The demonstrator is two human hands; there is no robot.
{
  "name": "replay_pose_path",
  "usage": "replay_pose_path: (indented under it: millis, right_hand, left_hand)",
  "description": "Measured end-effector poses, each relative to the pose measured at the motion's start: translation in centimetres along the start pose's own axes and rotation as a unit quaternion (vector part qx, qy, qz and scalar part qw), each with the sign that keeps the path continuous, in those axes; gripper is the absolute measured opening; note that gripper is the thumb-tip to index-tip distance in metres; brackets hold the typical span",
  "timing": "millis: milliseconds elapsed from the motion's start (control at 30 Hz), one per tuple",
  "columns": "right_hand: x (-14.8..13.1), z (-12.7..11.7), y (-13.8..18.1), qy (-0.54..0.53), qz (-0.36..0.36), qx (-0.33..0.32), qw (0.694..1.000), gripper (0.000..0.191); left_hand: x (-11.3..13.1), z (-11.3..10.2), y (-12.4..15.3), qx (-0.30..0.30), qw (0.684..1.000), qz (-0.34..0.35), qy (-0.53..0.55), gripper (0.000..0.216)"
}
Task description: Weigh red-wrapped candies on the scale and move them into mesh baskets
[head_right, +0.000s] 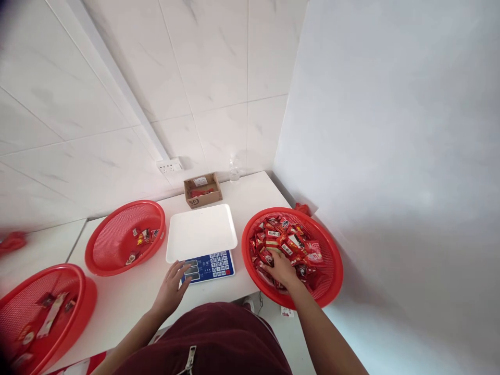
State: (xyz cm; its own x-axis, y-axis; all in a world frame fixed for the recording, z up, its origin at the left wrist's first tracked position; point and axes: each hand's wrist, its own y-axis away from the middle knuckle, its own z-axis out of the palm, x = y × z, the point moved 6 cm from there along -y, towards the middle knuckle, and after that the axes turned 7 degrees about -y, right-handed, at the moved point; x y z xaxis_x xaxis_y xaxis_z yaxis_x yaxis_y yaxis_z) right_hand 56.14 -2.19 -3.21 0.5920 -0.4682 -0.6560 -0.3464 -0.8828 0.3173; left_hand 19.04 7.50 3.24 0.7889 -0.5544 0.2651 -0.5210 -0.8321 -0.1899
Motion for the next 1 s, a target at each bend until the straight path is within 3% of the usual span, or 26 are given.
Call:
replay_pose_path:
  millis: [133, 267, 467, 700, 800, 867, 1000]
  right_hand:
    - [0.4, 1.1, 0.2, 0.060, 0.048, -0.021, 0.997, 0.077]
    - [0.8, 0.5, -0.2, 0.003, 0.006, 0.025, 1.000, 0.042]
    - [3.1, -2.9, -0.9, -0.113, 0.030, 0.110, 0.987, 0.030]
    - [4.3, -7.5, 0.8, -0.223, 0.083, 0.272, 0.932, 0.039]
    - [2.2, -8.1, 1.6, -0.238, 0.075, 0.305, 0.919, 0.039]
    - [-0.5, -7.5, 1.4, -0.257, 0.046, 0.294, 0.919, 0.038]
    - [-8.0, -3.5, -1.3, -0.282, -0.025, 0.215, 0.935, 0.033]
  left_hand:
    - [1.4, 0.5, 0.0, -0.019, 1.000, 0.000, -0.001, 0.031]
    - [2.9, 0.6, -0.2, -0.033, 0.999, 0.003, -0.002, 0.032]
    - [3.8, 0.7, 0.5, -0.042, 0.999, 0.001, 0.003, 0.031]
    - [3.8, 0.8, -0.6, -0.079, 0.996, 0.019, 0.028, 0.032]
    - [3.4, 0.3, -1.4, -0.082, 0.995, 0.031, 0.037, 0.032]
    - [2.9, -0.2, -1.5, -0.087, 0.995, 0.038, 0.038, 0.033]
    - [0.9, -0.9, -0.7, -0.088, 0.995, 0.039, 0.033, 0.033]
